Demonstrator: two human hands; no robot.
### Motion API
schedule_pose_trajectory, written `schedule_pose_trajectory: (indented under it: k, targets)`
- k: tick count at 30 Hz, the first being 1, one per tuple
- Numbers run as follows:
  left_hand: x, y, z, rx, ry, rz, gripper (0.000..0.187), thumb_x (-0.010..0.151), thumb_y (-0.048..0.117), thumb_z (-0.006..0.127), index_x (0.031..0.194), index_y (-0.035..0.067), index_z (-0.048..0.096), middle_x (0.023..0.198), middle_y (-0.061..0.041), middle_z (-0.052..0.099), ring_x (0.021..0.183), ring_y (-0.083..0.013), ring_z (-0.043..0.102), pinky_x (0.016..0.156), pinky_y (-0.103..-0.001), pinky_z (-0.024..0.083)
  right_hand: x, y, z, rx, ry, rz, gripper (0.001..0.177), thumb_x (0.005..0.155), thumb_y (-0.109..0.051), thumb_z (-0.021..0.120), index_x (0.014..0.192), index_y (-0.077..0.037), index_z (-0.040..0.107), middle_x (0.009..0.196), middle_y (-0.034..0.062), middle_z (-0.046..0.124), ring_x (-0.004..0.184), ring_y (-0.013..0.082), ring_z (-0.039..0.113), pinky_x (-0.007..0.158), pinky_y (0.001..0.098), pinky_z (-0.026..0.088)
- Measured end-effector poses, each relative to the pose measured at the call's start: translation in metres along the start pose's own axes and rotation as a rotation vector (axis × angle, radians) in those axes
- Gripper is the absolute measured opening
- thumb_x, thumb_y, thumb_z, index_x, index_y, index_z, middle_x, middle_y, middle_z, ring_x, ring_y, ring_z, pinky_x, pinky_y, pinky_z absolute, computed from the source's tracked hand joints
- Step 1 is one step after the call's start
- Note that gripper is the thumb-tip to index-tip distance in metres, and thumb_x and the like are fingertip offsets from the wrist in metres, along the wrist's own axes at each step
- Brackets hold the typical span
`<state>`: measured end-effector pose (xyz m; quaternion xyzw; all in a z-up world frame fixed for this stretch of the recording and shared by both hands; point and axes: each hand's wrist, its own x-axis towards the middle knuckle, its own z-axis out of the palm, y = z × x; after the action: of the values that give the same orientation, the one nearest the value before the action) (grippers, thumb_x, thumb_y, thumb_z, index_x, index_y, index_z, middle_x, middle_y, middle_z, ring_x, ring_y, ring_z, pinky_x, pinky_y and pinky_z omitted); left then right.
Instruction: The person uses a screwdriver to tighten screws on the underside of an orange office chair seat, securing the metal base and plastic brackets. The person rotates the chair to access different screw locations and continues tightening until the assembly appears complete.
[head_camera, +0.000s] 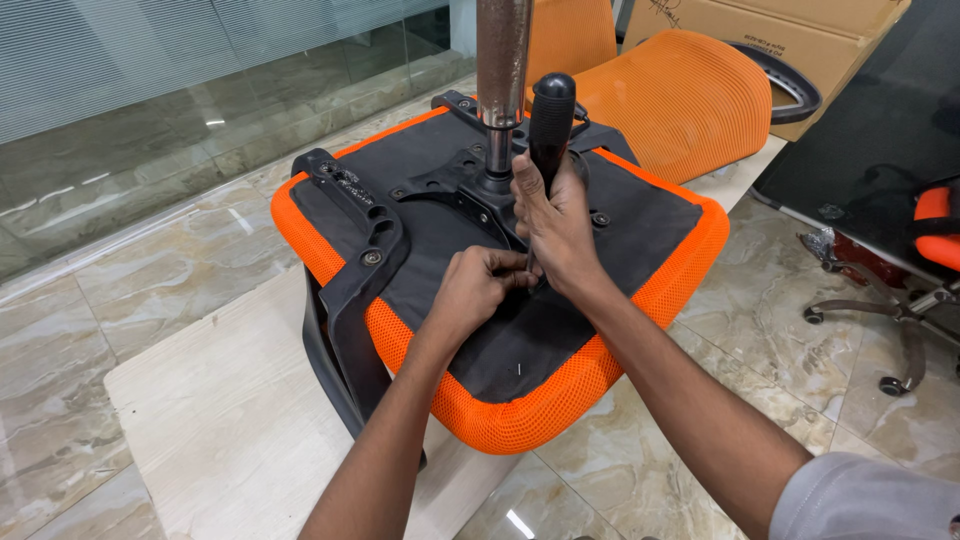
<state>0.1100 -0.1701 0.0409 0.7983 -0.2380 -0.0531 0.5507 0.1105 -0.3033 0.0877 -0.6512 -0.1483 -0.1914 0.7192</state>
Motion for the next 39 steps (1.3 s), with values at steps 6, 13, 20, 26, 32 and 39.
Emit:
schedule_pose_trajectory:
  k: [6, 13, 20, 26, 32, 39]
  targets:
    - [-0.003, 0.007, -0.001, 0.065, 0.026, 0.025, 0.021, 0.089, 0.018, 0.073, 0.105, 0.007, 0.080, 0.087, -0.008, 0.081, 0.075, -0.0146, 0.078, 0.072, -0.030, 0.059, -0.004, -0.001, 0.004, -0.052, 0.006, -0.022, 0.048, 0.100, -0.054, 0.058, 0.118, -0.010, 0.050, 0.075, -0.0062, 0.044, 0.057, 0.0002, 0.039, 0.047, 0.0176, 0.037]
    - [-0.006, 0.009, -0.002, 0.245, 0.067, 0.055, 0.022, 0.086, 0.025, 0.076, 0.105, 0.015, 0.081, 0.085, -0.010, 0.079, 0.077, -0.0227, 0.076, 0.075, -0.036, 0.057, -0.003, -0.013, 0.022, -0.303, 0.240, -0.329, 0.054, 0.108, -0.054, 0.059, 0.128, -0.005, 0.049, 0.092, -0.0037, 0.049, 0.077, 0.0039, 0.050, 0.064, 0.0226, 0.046]
    - [-0.004, 0.007, -0.001, 0.220, 0.068, 0.022, 0.021, 0.086, 0.023, 0.076, 0.104, 0.014, 0.081, 0.087, -0.009, 0.079, 0.076, -0.0209, 0.077, 0.076, -0.035, 0.058, 0.008, -0.022, 0.031, -0.093, 0.246, -0.233, 0.052, 0.098, -0.059, 0.064, 0.104, -0.008, 0.053, 0.068, -0.0087, 0.040, 0.052, 0.0002, 0.038, 0.041, 0.0200, 0.033]
    - [-0.005, 0.007, -0.001, 0.166, 0.054, 0.020, 0.019, 0.087, 0.018, 0.075, 0.104, 0.013, 0.081, 0.088, -0.008, 0.080, 0.076, -0.0179, 0.078, 0.077, -0.032, 0.059, 0.016, -0.010, 0.020, -0.019, 0.245, -0.149, 0.051, 0.094, -0.062, 0.065, 0.088, -0.015, 0.048, 0.059, -0.0099, 0.037, 0.045, -0.0001, 0.037, 0.036, 0.0211, 0.033]
    - [-0.003, 0.006, -0.002, 0.093, 0.017, 0.013, 0.018, 0.087, 0.014, 0.072, 0.104, 0.011, 0.081, 0.087, -0.007, 0.081, 0.079, -0.0159, 0.080, 0.078, -0.030, 0.060, 0.033, -0.003, 0.002, 0.070, 0.034, -0.010, 0.063, 0.091, -0.075, 0.058, 0.081, -0.015, 0.041, 0.055, -0.0072, 0.031, 0.042, 0.0044, 0.030, 0.036, 0.0250, 0.030]
    - [0.000, -0.002, -0.006, -0.087, -0.014, 0.150, 0.019, 0.088, 0.014, 0.072, 0.103, 0.006, 0.080, 0.088, -0.005, 0.081, 0.084, -0.0130, 0.078, 0.079, -0.028, 0.058, 0.036, -0.012, -0.013, 0.257, -0.395, 0.084, 0.072, 0.088, -0.086, 0.052, 0.086, -0.015, 0.042, 0.057, -0.0072, 0.026, 0.044, 0.0053, 0.024, 0.041, 0.0244, 0.027]
